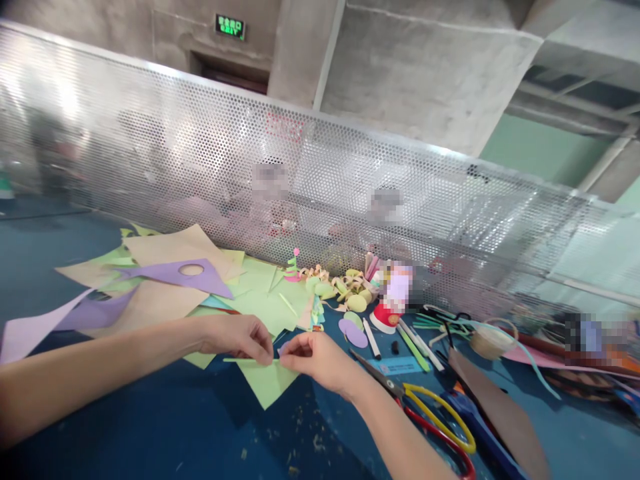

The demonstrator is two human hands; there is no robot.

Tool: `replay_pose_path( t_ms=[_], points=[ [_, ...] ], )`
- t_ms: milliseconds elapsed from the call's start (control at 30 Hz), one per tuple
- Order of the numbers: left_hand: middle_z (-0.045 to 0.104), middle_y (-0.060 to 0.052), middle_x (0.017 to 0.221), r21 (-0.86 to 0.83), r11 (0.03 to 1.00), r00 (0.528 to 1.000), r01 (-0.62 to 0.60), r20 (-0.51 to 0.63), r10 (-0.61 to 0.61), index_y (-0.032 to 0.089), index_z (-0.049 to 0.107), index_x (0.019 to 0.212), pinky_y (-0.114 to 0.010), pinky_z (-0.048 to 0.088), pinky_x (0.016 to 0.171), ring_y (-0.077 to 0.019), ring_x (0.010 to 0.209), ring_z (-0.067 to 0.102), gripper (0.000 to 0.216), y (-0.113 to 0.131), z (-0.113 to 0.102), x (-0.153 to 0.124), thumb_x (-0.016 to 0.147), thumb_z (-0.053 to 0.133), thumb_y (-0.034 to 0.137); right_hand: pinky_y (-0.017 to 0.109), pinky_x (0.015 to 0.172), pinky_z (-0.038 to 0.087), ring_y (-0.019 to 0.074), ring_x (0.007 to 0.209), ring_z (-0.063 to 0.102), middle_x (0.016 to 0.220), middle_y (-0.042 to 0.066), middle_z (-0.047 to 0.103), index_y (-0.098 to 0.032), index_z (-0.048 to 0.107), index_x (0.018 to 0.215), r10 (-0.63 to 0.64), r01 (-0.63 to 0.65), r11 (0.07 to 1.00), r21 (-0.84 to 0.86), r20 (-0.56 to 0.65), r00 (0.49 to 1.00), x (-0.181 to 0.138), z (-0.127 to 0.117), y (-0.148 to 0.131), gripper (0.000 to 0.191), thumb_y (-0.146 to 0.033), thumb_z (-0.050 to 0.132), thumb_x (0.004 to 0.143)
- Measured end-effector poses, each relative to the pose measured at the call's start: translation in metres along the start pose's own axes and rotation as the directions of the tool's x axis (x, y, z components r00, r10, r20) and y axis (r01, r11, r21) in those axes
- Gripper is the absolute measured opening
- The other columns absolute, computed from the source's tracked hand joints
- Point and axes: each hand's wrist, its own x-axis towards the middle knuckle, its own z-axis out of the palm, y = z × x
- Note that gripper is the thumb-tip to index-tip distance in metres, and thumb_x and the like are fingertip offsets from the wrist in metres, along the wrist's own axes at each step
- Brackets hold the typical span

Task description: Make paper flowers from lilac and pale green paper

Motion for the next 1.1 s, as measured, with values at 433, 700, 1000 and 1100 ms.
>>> replay_pose_path(
  t_ms=[433, 700, 1000, 1100],
  points=[
    [0.048, 0.004, 0.054, 0.016, 0.999, 0.998, -0.050, -0.043, 0.051, 0.016, 0.066, 0.070, -0.022, 0.019, 0.047, -0.0074, 0.051, 0.034, 0.032, 0.000, 0.002, 0.001, 0.048, 0.076, 0.038, 0.024, 0.061, 0.042, 0.0099, 0.061, 0.049, 0.068, 0.001, 0.058, -0.012, 0.065, 0.076, 0.039, -0.039, 0.999, 0.015, 0.015, 0.999, 0.001, -0.002, 0.003, 0.021, -0.031, 0.064, 0.068],
    [0.042, 0.004, 0.053, -0.003, 1.000, 0.998, -0.025, 0.057, 0.026, 0.015, 0.066, 0.073, -0.022, 0.022, 0.047, -0.0071, 0.049, 0.031, 0.031, 0.003, 0.002, -0.002, 0.055, 0.072, 0.040, 0.022, 0.062, 0.039, 0.0096, 0.062, 0.049, 0.067, 0.000, 0.058, -0.014, 0.064, 0.075, 0.014, -0.014, 1.000, -0.018, 0.014, 1.000, -0.002, -0.002, -0.002, 0.018, -0.030, 0.064, 0.069],
    [0.050, 0.002, 0.055, 0.054, 0.998, 0.999, -0.045, -0.008, 0.045, 0.015, 0.067, 0.066, -0.021, 0.029, 0.050, -0.0085, 0.053, 0.039, 0.030, 0.004, 0.004, -0.002, 0.049, 0.075, 0.038, 0.023, 0.063, 0.040, 0.0110, 0.065, 0.052, 0.069, 0.000, 0.059, -0.015, 0.064, 0.077, -0.024, 0.023, 1.000, 0.013, 0.029, 0.999, -0.001, -0.003, 0.002, 0.023, -0.035, 0.067, 0.066],
    [0.053, 0.002, 0.059, 0.072, 0.997, 0.998, -0.040, -0.043, 0.044, 0.016, 0.067, 0.066, -0.022, 0.032, 0.053, -0.0094, 0.057, 0.042, 0.029, 0.005, 0.003, -0.002, 0.049, 0.075, 0.038, 0.026, 0.065, 0.042, 0.0113, 0.063, 0.053, 0.070, 0.001, 0.060, -0.015, 0.065, 0.080, -0.007, 0.006, 0.999, 0.038, 0.028, 1.000, 0.000, -0.005, 0.005, 0.027, -0.039, 0.065, 0.068]
  ],
)
